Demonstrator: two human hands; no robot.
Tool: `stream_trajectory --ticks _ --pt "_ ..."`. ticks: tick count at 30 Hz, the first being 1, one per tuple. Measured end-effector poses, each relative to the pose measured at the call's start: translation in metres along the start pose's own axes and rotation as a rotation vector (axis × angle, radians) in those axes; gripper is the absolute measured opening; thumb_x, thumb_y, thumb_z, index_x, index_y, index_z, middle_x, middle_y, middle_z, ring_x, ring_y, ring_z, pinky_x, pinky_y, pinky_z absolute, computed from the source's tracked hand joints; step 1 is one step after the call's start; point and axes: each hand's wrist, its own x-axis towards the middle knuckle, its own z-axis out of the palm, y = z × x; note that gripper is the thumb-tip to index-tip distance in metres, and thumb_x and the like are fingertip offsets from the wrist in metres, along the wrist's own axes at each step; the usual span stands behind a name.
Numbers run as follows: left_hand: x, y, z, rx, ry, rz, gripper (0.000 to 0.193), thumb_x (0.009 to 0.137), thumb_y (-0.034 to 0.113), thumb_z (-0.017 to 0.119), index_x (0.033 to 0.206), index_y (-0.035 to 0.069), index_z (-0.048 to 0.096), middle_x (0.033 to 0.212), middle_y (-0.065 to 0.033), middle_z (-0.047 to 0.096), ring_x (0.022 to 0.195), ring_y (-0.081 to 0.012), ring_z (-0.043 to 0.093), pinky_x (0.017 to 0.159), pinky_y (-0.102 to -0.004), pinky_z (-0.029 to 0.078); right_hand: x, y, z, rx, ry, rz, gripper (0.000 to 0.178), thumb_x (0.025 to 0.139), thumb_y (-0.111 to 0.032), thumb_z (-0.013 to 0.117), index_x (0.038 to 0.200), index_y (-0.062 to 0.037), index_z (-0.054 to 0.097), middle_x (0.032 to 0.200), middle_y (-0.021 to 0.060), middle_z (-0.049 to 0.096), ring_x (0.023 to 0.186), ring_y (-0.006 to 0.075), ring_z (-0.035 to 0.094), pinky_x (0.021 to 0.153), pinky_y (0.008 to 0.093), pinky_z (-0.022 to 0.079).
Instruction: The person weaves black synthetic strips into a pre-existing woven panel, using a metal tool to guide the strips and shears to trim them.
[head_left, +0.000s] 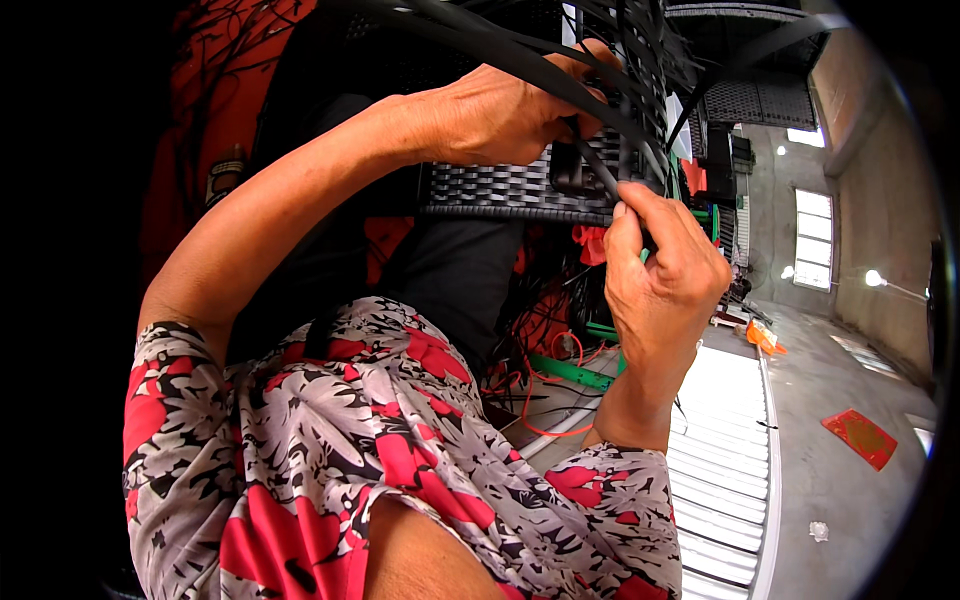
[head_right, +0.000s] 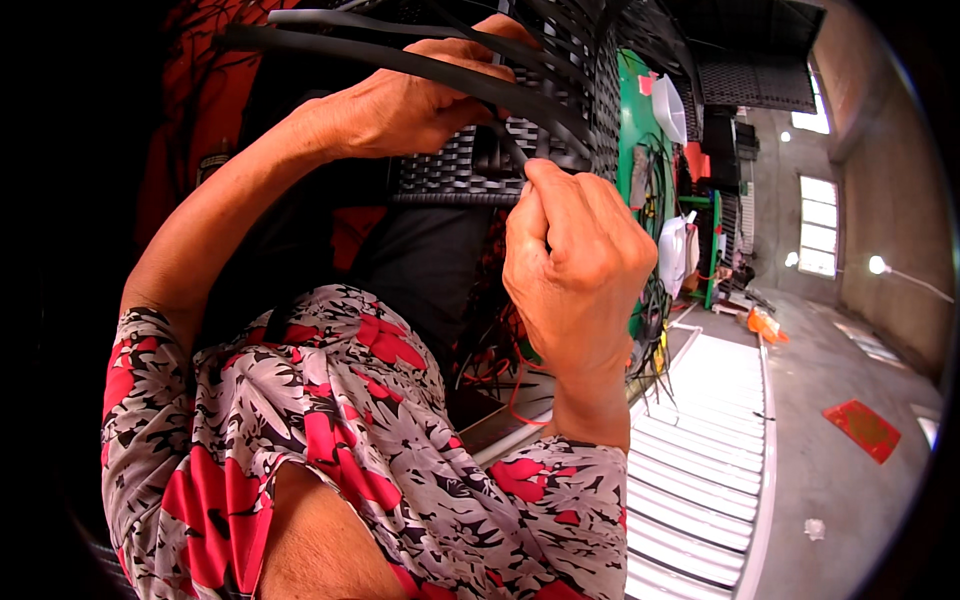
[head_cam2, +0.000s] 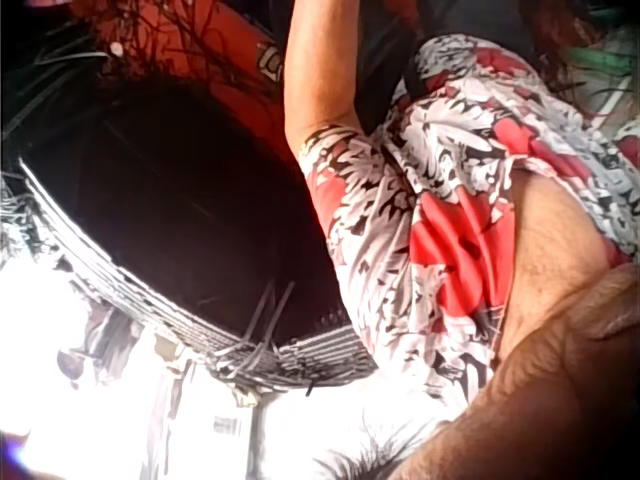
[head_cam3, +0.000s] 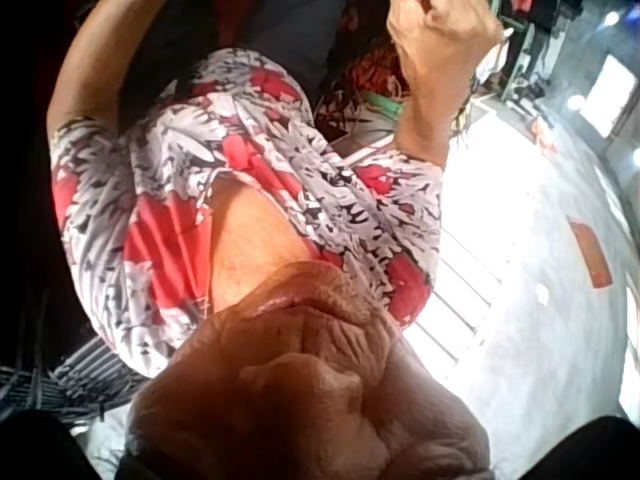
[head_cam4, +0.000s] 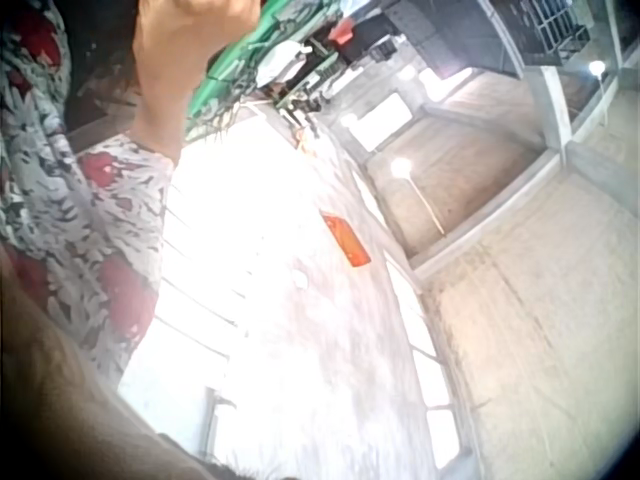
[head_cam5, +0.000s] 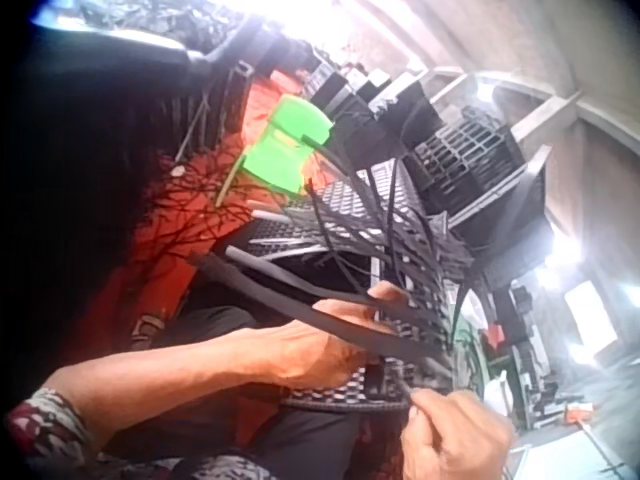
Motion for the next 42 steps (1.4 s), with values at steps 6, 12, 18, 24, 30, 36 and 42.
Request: stream_trajectory --ticks 6,12,18,24,30,36,42 --pt "-0.003 0.000 -0.005 0.024 -0.053 -0.007 0.035 0.077 -0.001 0.068 0.111 0.000 0.060 0.118 -0.0145 0.058 0.107 -0.0315 0.058 0.090 -0.0400 0.048 0.007 -0.006 -0.002 -0.035 0.004 -0.032 0.015 0.070 0.009 0.062 0.083 0.0019 0.065 0.068 0.0139 0.061 0.061 0.0303 0.061 0.054 0.0362 0.048" --pt "-0.003 0.007 -0.014 0.019 -0.177 -0.028 0.045 0.074 0.004 0.071 0.117 0.004 0.060 0.122 -0.0125 0.059 0.117 -0.0310 0.053 0.100 -0.0404 0.043 0.007 -0.011 -0.005 -0.095 -0.030 -0.027 0.012 0.071 0.007 0.060 0.081 0.0025 0.064 0.070 0.0161 0.063 0.062 0.0320 0.063 0.054 0.0370 0.049" --pt "-0.009 0.013 -0.011 -0.016 -0.159 -0.064 0.047 0.074 0.003 0.070 0.120 0.005 0.060 0.124 -0.0114 0.060 0.120 -0.0298 0.052 0.103 -0.0397 0.041 0.009 -0.010 -0.008 -0.125 -0.089 -0.007 0.011 0.071 0.006 0.058 0.079 0.0023 0.064 0.069 0.0167 0.064 0.061 0.0324 0.063 0.053 0.0375 0.049" --pt "-0.008 0.018 -0.008 -0.097 -0.166 -0.103 0.045 0.075 -0.001 0.068 0.119 0.005 0.061 0.122 -0.0113 0.061 0.117 -0.0304 0.054 0.101 -0.0399 0.042 0.009 -0.013 -0.012 -0.147 -0.130 -0.025 0.010 0.070 0.005 0.057 0.077 0.0015 0.063 0.067 0.0162 0.063 0.058 0.0322 0.062 0.051 0.0382 0.048" --pt "-0.011 0.016 -0.003 -0.212 -0.121 -0.066 0.042 0.074 -0.003 0.066 0.115 0.005 0.063 0.119 -0.0115 0.063 0.114 -0.0318 0.055 0.100 -0.0399 0.043 0.009 -0.010 -0.011 -0.172 -0.153 -0.051 0.008 0.070 0.004 0.057 0.075 0.0001 0.062 0.064 0.0155 0.061 0.055 0.0324 0.060 0.048 0.0393 0.046" --pt "-0.015 0.019 0.000 -0.196 -0.076 -0.111 0.042 0.072 -0.004 0.068 0.113 0.006 0.065 0.116 -0.0119 0.064 0.111 -0.0303 0.057 0.098 -0.0387 0.044 0.011 -0.012 -0.014 -0.204 -0.205 -0.047 0.007 0.070 0.003 0.057 0.074 0.0011 0.063 0.065 0.0155 0.061 0.055 0.0290 0.061 0.052 0.0341 0.046" --pt "-0.018 0.013 0.008 -0.331 -0.066 -0.155 0.037 0.071 -0.006 0.069 0.107 0.005 0.065 0.106 -0.0106 0.064 0.104 -0.0275 0.059 0.089 -0.0361 0.049 0.015 -0.013 -0.013 -0.203 -0.257 -0.033 0.011 0.071 0.001 0.056 0.077 0.0023 0.065 0.069 0.0166 0.064 0.060 0.0296 0.064 0.056 0.0340 0.048"
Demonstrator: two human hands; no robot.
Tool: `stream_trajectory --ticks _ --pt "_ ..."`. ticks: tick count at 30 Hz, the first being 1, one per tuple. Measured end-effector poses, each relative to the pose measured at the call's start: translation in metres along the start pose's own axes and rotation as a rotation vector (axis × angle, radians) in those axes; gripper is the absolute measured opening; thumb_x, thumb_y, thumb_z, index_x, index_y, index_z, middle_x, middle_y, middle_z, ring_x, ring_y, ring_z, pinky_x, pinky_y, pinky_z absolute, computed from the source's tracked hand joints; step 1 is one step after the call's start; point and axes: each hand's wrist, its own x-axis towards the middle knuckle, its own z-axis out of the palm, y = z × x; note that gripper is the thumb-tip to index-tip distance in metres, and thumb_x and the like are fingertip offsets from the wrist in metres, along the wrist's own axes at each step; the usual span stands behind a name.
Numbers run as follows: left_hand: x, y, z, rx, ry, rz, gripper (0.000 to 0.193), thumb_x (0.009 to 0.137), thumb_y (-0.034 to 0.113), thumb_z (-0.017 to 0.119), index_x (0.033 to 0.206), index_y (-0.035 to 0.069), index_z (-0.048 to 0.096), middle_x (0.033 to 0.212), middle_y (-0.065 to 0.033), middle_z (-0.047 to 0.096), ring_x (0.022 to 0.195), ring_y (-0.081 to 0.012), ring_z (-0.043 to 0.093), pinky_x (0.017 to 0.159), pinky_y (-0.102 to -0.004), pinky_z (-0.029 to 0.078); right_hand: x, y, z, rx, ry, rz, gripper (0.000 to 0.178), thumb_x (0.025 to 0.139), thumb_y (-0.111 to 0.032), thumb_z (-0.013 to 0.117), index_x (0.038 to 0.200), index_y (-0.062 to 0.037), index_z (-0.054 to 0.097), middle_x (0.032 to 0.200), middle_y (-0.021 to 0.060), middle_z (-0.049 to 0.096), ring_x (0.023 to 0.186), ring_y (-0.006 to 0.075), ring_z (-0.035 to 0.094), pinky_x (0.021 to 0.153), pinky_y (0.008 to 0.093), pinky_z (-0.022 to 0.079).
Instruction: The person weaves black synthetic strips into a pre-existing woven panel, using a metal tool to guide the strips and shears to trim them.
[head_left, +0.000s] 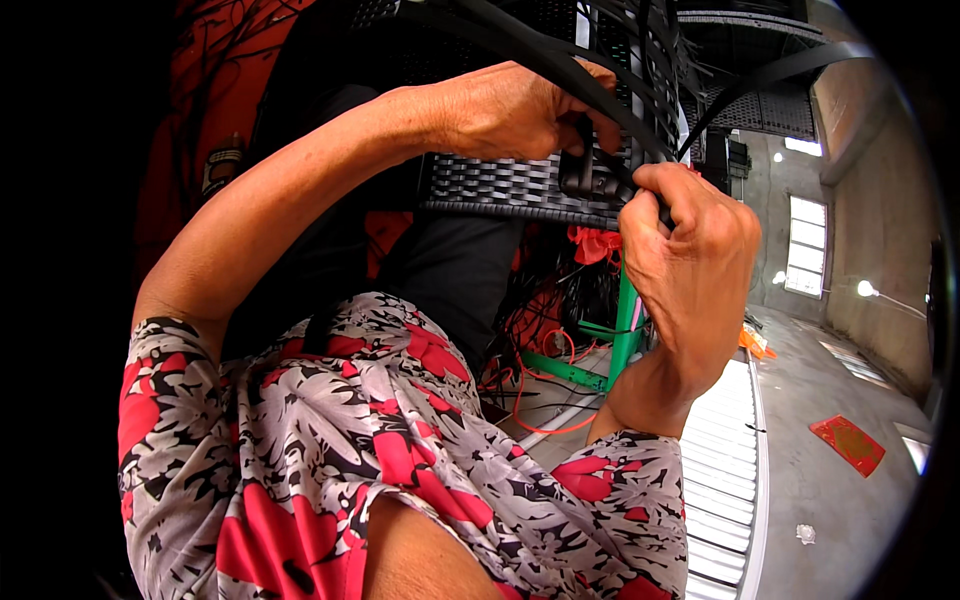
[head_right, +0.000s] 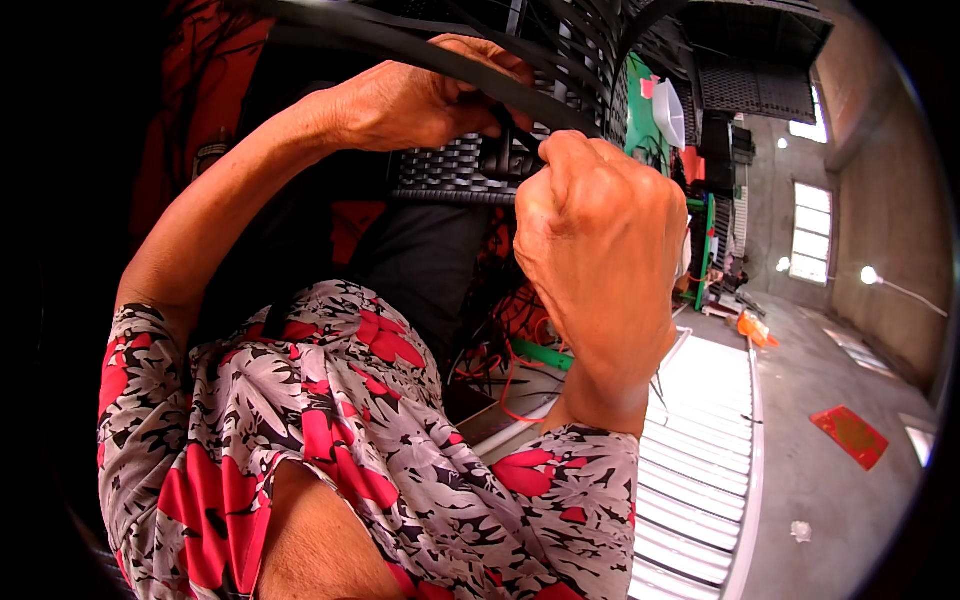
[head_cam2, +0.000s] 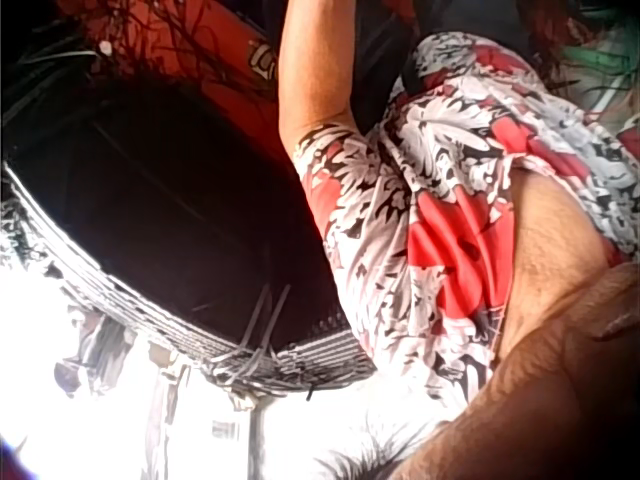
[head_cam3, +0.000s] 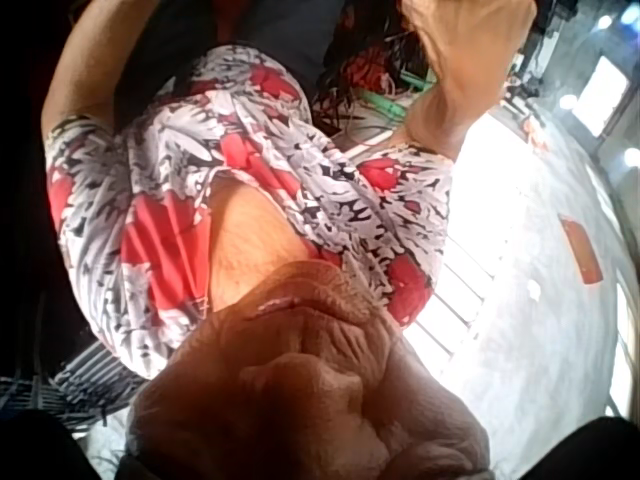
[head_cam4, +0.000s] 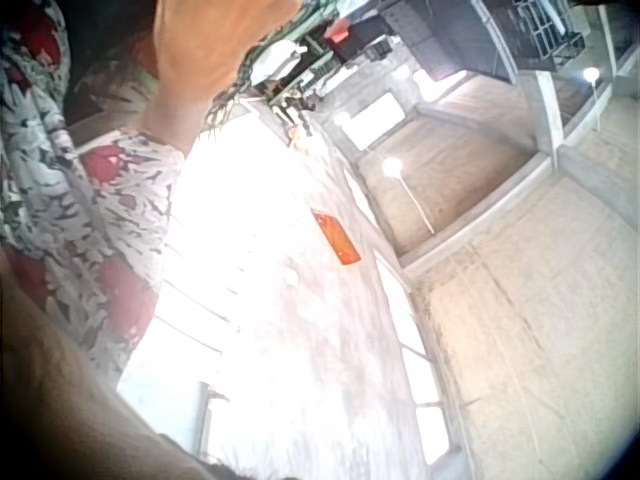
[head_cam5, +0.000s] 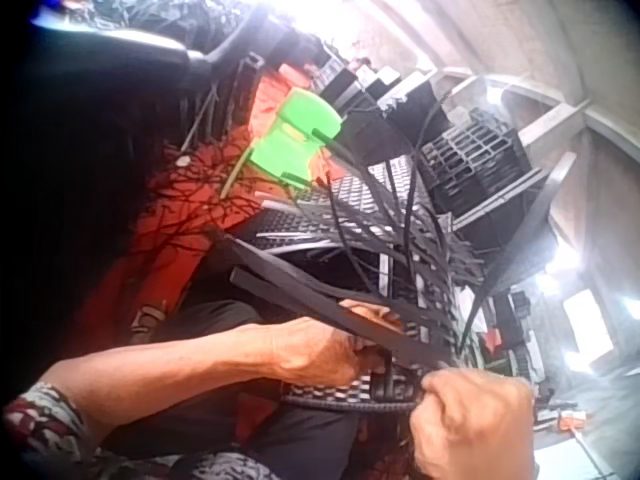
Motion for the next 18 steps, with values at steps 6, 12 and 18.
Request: stream_trajectory --ticks 6,12,18 --pt "0.001 0.001 -0.003 0.148 -0.045 0.121 0.022 0.075 -0.004 0.063 0.096 0.001 0.063 0.097 -0.0097 0.060 0.092 -0.0255 0.062 0.079 -0.0344 0.050 0.000 0.007 0.001 0.027 -0.013 -0.004 0.012 0.073 0.001 0.058 0.082 0.0015 0.067 0.076 0.0149 0.067 0.065 0.0278 0.066 0.060 0.0319 0.050" --pt "-0.002 -0.002 0.001 0.261 0.151 0.162 0.020 0.078 -0.003 0.062 0.097 0.001 0.060 0.100 -0.0118 0.057 0.087 -0.0276 0.057 0.075 -0.0334 0.046 0.001 0.001 0.006 -0.126 -0.046 -0.114 0.011 0.077 -0.001 0.063 0.088 -0.0028 0.067 0.079 0.0113 0.065 0.069 0.0293 0.064 0.062 0.0343 0.049" --pt "-0.014 -0.011 0.029 -0.153 0.392 -0.254 0.015 0.081 0.013 0.067 0.082 -0.002 0.061 0.070 -0.0140 0.060 0.066 -0.0226 0.059 0.061 -0.0372 0.046 -0.002 0.005 0.014 -0.109 0.015 -0.137 0.006 0.074 -0.002 0.063 0.077 -0.0039 0.058 0.071 0.0093 0.054 0.065 0.0277 0.059 0.055 0.0382 0.046"
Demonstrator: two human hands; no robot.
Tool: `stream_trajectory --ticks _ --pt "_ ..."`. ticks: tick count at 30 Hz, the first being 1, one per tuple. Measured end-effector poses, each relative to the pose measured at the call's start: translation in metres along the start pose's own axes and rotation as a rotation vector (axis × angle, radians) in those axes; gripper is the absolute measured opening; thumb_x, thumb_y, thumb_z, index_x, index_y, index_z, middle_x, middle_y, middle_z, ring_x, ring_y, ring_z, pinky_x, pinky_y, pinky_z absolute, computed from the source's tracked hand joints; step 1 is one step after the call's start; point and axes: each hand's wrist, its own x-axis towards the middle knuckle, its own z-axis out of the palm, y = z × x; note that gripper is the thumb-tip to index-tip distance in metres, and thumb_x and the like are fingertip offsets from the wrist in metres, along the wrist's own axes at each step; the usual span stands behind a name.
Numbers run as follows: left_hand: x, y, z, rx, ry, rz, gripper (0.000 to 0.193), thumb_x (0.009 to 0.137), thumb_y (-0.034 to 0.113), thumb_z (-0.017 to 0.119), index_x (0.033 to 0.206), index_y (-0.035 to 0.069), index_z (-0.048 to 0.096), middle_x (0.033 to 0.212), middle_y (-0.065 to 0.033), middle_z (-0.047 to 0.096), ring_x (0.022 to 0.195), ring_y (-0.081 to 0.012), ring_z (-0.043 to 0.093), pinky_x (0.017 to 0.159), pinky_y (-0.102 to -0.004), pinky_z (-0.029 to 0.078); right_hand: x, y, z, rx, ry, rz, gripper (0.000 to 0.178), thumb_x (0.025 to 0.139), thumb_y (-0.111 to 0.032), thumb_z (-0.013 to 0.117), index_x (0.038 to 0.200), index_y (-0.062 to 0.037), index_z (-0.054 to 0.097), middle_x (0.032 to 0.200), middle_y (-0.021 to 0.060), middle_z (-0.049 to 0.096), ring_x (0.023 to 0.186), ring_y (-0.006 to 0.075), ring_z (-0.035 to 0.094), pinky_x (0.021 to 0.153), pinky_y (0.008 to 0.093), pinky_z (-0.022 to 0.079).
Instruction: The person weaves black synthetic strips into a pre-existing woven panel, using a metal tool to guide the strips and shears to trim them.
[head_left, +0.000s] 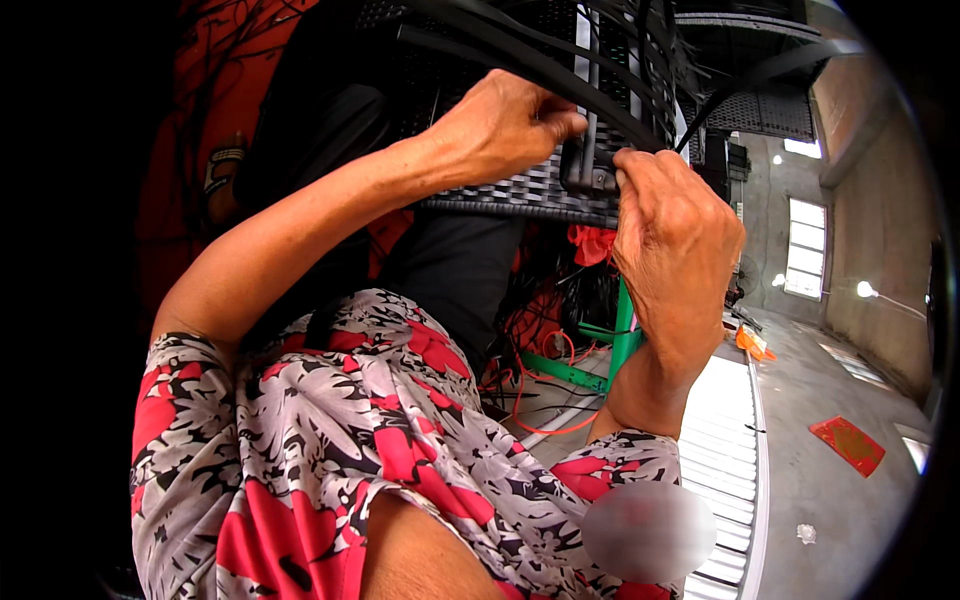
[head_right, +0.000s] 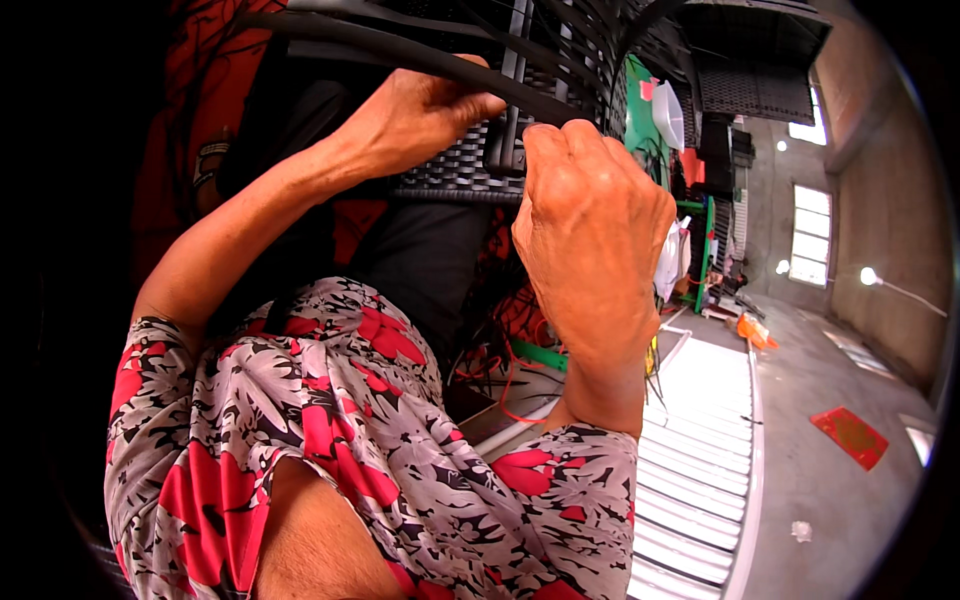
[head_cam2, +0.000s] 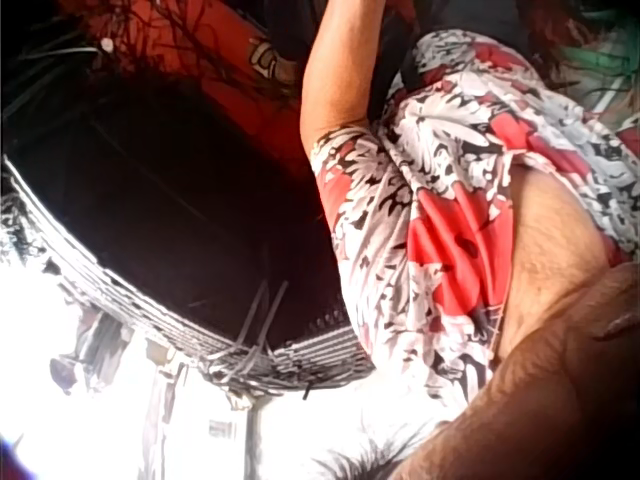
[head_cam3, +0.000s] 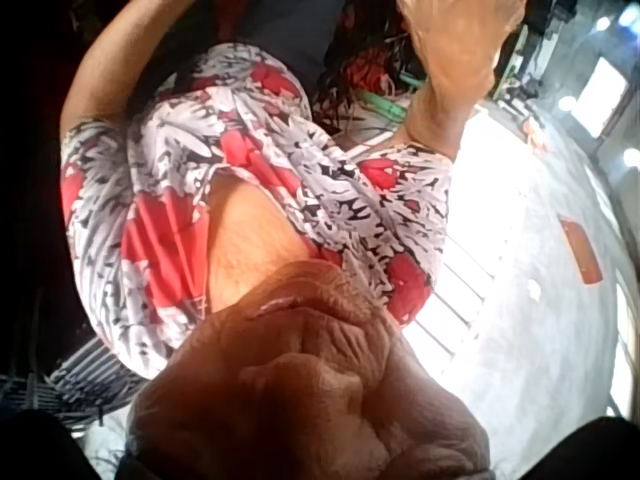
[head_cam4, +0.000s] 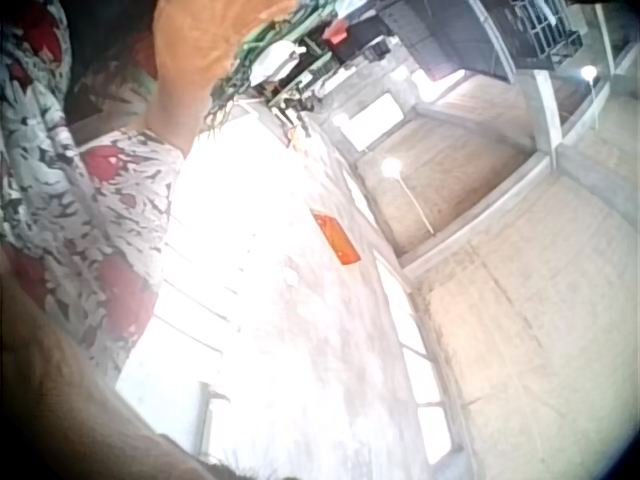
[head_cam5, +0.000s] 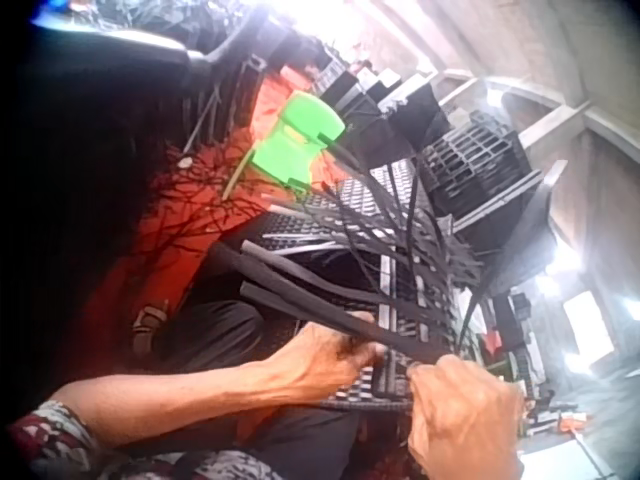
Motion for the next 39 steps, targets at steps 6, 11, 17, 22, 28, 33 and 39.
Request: stream_trajectory --ticks 6,11,17,22,28,33,39 --pt "0.000 0.001 -0.004 -0.017 -0.138 -0.055 0.024 0.084 0.017 0.069 0.075 -0.002 0.060 0.058 -0.0087 0.055 0.054 -0.0158 0.052 0.051 -0.0333 0.041 0.001 0.001 0.000 0.035 0.024 0.005 0.011 0.074 -0.001 0.066 0.084 -0.0037 0.063 0.072 0.0088 0.054 0.065 0.0273 0.059 0.056 0.0381 0.047" --pt "-0.012 0.014 -0.034 -0.022 -0.390 -0.289 0.025 0.090 0.016 0.060 0.072 0.002 0.052 0.056 -0.0015 0.051 0.049 -0.0083 0.046 0.047 -0.0269 0.036 -0.010 0.004 -0.022 0.192 0.532 0.072 0.015 0.079 0.002 0.068 0.094 0.0014 0.069 0.089 0.0144 0.066 0.081 0.0264 0.065 0.071 0.0342 0.054" --pt "-0.082 -0.023 -0.076 -0.189 -0.490 -0.733 0.023 0.093 0.015 0.054 0.073 0.004 0.048 0.058 -0.0012 0.050 0.045 -0.0087 0.048 0.045 -0.0230 0.039 -0.038 0.034 -0.011 0.347 0.540 0.431 0.011 0.082 0.004 0.067 0.093 0.0029 0.069 0.090 0.0117 0.068 0.082 0.0196 0.064 0.071 0.0264 0.050" --pt "-0.076 -0.030 -0.063 -0.214 -0.460 -0.739 0.022 0.093 0.015 0.055 0.075 0.004 0.049 0.060 -0.0029 0.051 0.050 -0.0093 0.050 0.048 -0.0241 0.041 -0.032 0.042 0.009 0.373 0.462 0.343 0.013 0.079 0.005 0.068 0.091 -0.0011 0.069 0.089 0.0111 0.068 0.081 0.0219 0.066 0.074 0.0295 0.052" --pt "-0.051 -0.002 -0.051 0.393 0.082 -0.045 0.020 0.076 -0.003 0.069 0.092 0.002 0.057 0.084 -0.0064 0.054 0.072 -0.0162 0.050 0.063 -0.0280 0.042 -0.021 0.039 0.008 0.369 0.454 0.257 0.016 0.078 0.007 0.067 0.091 -0.0021 0.069 0.088 0.0114 0.067 0.081 0.0235 0.066 0.074 0.0303 0.052" --pt "-0.012 0.042 -0.037 0.355 0.092 0.273 0.012 0.079 -0.003 0.064 0.091 0.000 0.065 0.087 -0.0107 0.058 0.072 -0.0236 0.060 0.062 -0.0319 0.047 -0.023 0.043 0.009 0.466 0.424 0.377 0.015 0.081 0.005 0.065 0.094 -0.0016 0.069 0.088 0.0118 0.067 0.081 0.0217 0.066 0.071 0.0291 0.051" --pt "-0.006 0.042 -0.016 0.247 -0.005 0.093 0.017 0.082 -0.001 0.064 0.099 0.003 0.069 0.094 -0.0109 0.064 0.089 -0.0226 0.061 0.077 -0.0309 0.048 -0.024 0.041 0.009 0.490 0.426 0.309 0.013 0.081 0.004 0.067 0.093 -0.0012 0.069 0.086 0.0110 0.067 0.077 0.0204 0.065 0.066 0.0277 0.050"
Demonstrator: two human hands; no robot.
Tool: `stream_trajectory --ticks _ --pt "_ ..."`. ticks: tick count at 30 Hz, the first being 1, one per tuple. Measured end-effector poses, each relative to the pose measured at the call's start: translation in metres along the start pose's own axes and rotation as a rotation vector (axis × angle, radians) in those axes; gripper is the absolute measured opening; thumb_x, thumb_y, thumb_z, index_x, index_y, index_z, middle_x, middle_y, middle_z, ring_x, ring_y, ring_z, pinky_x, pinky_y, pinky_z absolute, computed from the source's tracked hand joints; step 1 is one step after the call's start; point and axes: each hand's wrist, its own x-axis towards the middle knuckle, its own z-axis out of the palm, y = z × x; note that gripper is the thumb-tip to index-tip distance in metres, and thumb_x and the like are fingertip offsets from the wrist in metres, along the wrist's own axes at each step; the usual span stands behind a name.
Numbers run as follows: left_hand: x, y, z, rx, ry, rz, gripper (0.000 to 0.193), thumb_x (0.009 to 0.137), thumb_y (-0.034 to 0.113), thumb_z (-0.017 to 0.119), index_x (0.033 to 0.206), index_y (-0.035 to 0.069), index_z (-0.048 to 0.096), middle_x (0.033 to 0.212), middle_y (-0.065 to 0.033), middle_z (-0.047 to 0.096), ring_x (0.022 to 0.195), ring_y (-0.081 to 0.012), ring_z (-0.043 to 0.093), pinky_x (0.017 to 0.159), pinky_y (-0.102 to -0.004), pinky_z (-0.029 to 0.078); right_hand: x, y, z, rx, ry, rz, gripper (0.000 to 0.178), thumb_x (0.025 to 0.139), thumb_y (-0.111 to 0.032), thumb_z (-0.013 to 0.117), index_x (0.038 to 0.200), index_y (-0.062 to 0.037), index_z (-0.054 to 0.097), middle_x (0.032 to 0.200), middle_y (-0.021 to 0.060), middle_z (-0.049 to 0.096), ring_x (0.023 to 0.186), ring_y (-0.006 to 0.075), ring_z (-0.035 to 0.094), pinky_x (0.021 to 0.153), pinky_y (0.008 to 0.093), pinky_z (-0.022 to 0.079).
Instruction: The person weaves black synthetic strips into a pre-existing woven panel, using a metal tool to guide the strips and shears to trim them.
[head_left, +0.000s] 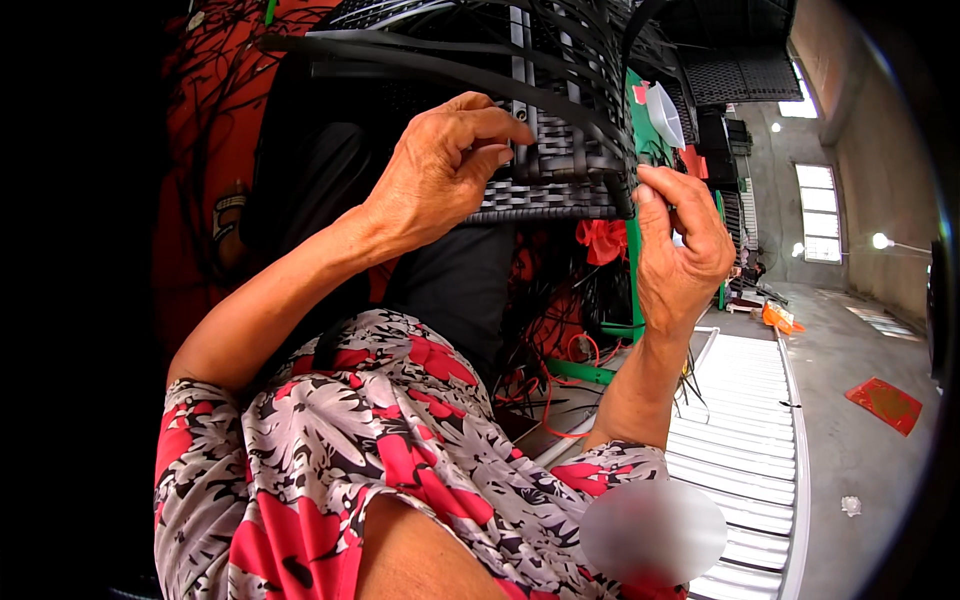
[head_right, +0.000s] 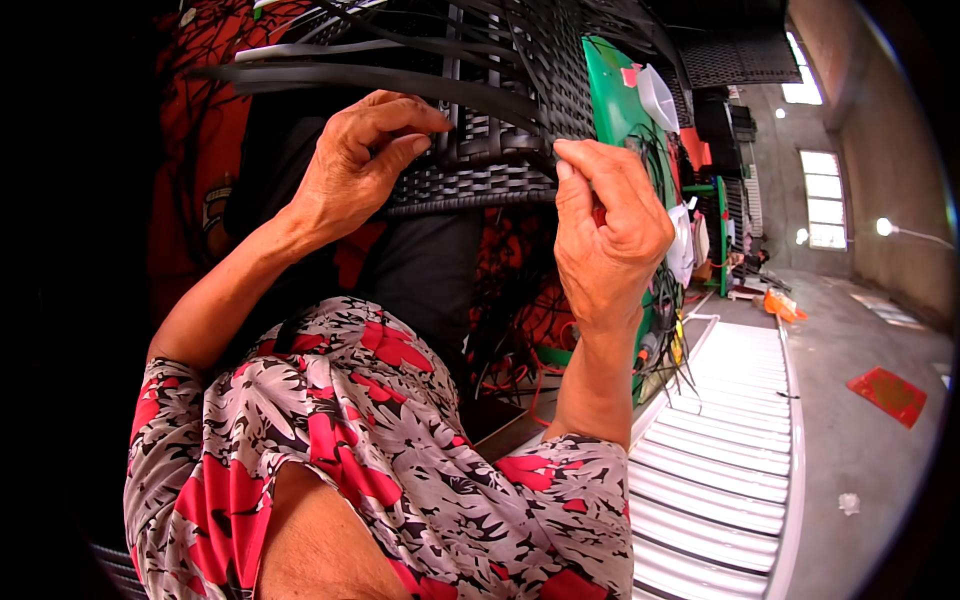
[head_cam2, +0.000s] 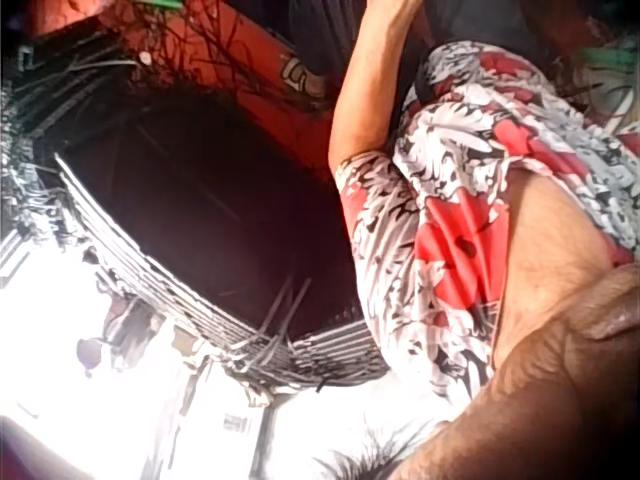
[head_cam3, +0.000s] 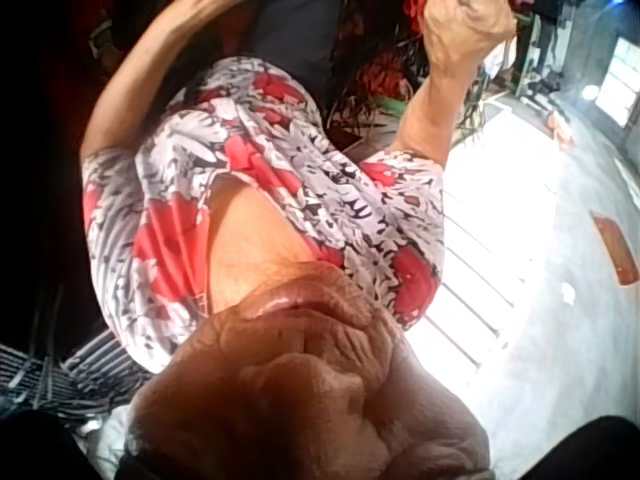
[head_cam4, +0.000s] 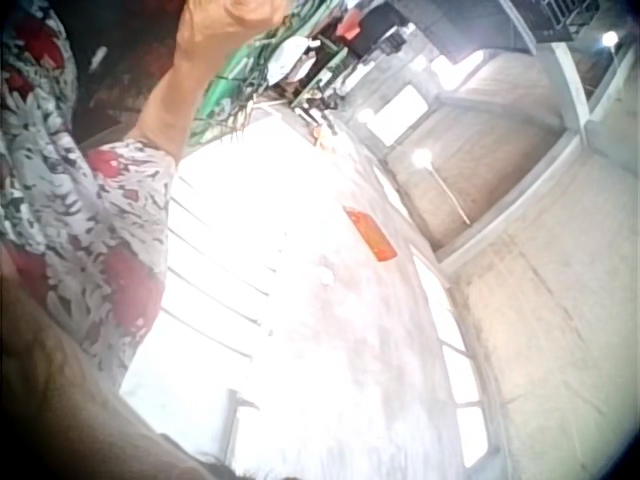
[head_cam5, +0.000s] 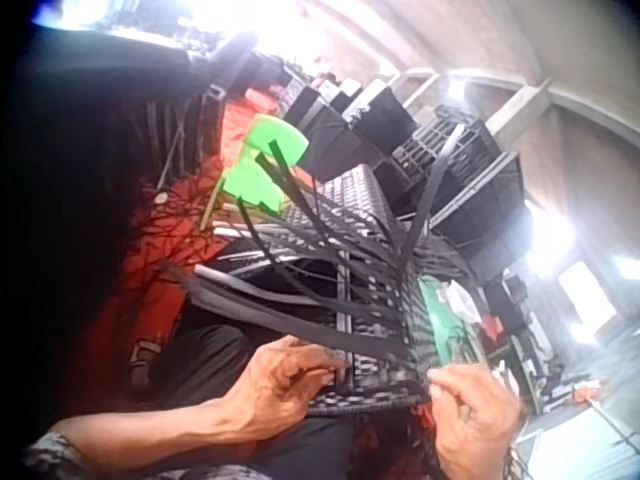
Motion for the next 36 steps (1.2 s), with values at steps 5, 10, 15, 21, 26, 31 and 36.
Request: stream_trajectory --ticks 5,10,15,21,26,31,36 --pt "0.008 0.009 -0.001 0.169 -0.060 0.112 0.018 0.079 0.006 0.068 0.097 0.004 0.070 0.088 -0.0116 0.065 0.082 -0.0265 0.062 0.071 -0.0346 0.048 -0.003 -0.012 0.006 0.074 -0.067 0.073 0.017 0.079 0.004 0.068 0.094 -0.0024 0.069 0.080 0.0095 0.066 0.067 0.0191 0.064 0.059 0.0267 0.048" --pt "0.027 0.017 0.008 0.235 -0.122 0.222 0.011 0.069 0.008 0.070 0.077 0.002 0.067 0.072 -0.0156 0.063 0.071 -0.0357 0.062 0.063 -0.0431 0.048 0.000 -0.010 0.012 0.043 -0.057 0.043 0.020 0.078 0.003 0.069 0.097 -0.0034 0.068 0.078 0.0101 0.064 0.065 0.0209 0.062 0.058 0.0288 0.048" --pt "0.037 0.027 0.007 0.194 -0.218 0.039 0.013 0.069 0.003 0.072 0.077 -0.002 0.064 0.067 -0.0136 0.060 0.062 -0.0269 0.060 0.057 -0.0347 0.045 -0.001 -0.006 0.018 -0.011 -0.043 0.001 0.025 0.075 0.003 0.071 0.099 -0.0048 0.068 0.075 0.0079 0.058 0.062 0.0219 0.058 0.056 0.0316 0.046" --pt "0.052 0.029 0.003 0.165 -0.359 0.001 0.015 0.072 0.004 0.068 0.079 -0.002 0.057 0.072 -0.0114 0.057 0.067 -0.0234 0.057 0.061 -0.0346 0.045 -0.003 -0.005 0.026 -0.041 -0.010 -0.023 0.030 0.072 0.005 0.071 0.100 -0.0056 0.068 0.072 0.0066 0.047 0.060 0.0209 0.050 0.054 0.0330 0.041" --pt "0.071 0.037 -0.009 0.296 -0.538 -0.004 0.013 0.075 0.006 0.065 0.079 0.001 0.053 0.074 -0.0106 0.055 0.070 -0.0238 0.056 0.061 -0.0347 0.044 0.006 -0.005 0.031 -0.032 -0.027 -0.048 0.036 0.070 0.008 0.070 0.102 -0.0062 0.067 0.073 0.0068 0.044 0.061 0.0211 0.049 0.054 0.0329 0.040" --pt "0.073 0.051 -0.014 0.231 -0.535 -0.110 0.011 0.076 0.006 0.063 0.078 0.001 0.052 0.067 -0.0092 0.053 0.059 -0.0186 0.055 0.054 -0.0336 0.044 0.008 -0.005 0.032 -0.002 -0.002 -0.087 0.037 0.069 0.009 0.070 0.103 -0.0064 0.066 0.074 0.0068 0.044 0.061 0.0208 0.048 0.054 0.0332 0.040" --pt "0.083 0.062 -0.016 0.136 -0.678 -0.314 0.012 0.079 0.006 0.062 0.075 0.001 0.051 0.057 -0.0060 0.049 0.041 -0.0117 0.047 0.041 -0.0290 0.043 0.008 -0.005 0.031 0.021 0.002 -0.064 0.036 0.071 0.008 0.069 0.104 -0.0061 0.066 0.075 0.0069 0.046 0.063 0.0214 0.050 0.054 0.0328 0.041"
